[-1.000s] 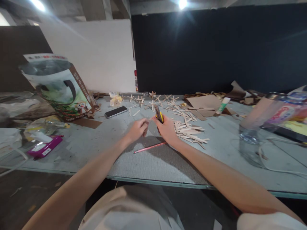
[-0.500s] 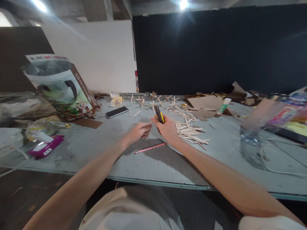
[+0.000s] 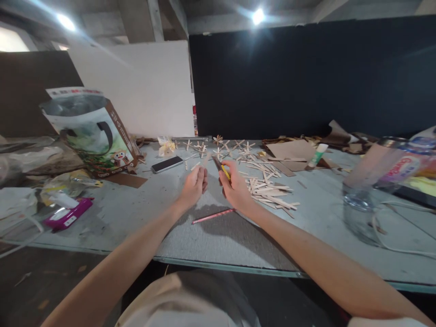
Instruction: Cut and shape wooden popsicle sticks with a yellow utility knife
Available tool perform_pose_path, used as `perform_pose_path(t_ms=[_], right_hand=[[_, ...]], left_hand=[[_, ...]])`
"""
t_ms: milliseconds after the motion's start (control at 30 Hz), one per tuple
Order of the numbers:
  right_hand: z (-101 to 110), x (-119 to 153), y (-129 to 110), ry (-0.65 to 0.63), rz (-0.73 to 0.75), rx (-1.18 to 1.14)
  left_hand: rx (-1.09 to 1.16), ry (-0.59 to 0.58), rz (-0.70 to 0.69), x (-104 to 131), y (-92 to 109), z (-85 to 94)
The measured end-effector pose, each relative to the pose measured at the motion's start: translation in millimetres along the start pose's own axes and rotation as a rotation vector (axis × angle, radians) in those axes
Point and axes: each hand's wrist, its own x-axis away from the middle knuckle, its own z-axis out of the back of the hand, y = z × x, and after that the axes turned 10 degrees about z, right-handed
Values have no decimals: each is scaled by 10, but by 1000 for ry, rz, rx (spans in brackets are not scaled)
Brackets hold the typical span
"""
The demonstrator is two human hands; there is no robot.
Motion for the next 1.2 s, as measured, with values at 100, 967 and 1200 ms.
perform_pose_path(t_ms=[100, 967, 1200], right_hand=[[-33, 38, -100, -76, 56, 130], [-20, 74, -182, -104, 120, 226], [-24, 74, -256, -87, 80, 152]], left_hand=[[-13, 81, -63, 6, 20, 7], [-373, 186, -109, 0, -10, 106], [-443, 182, -146, -8, -18, 141]])
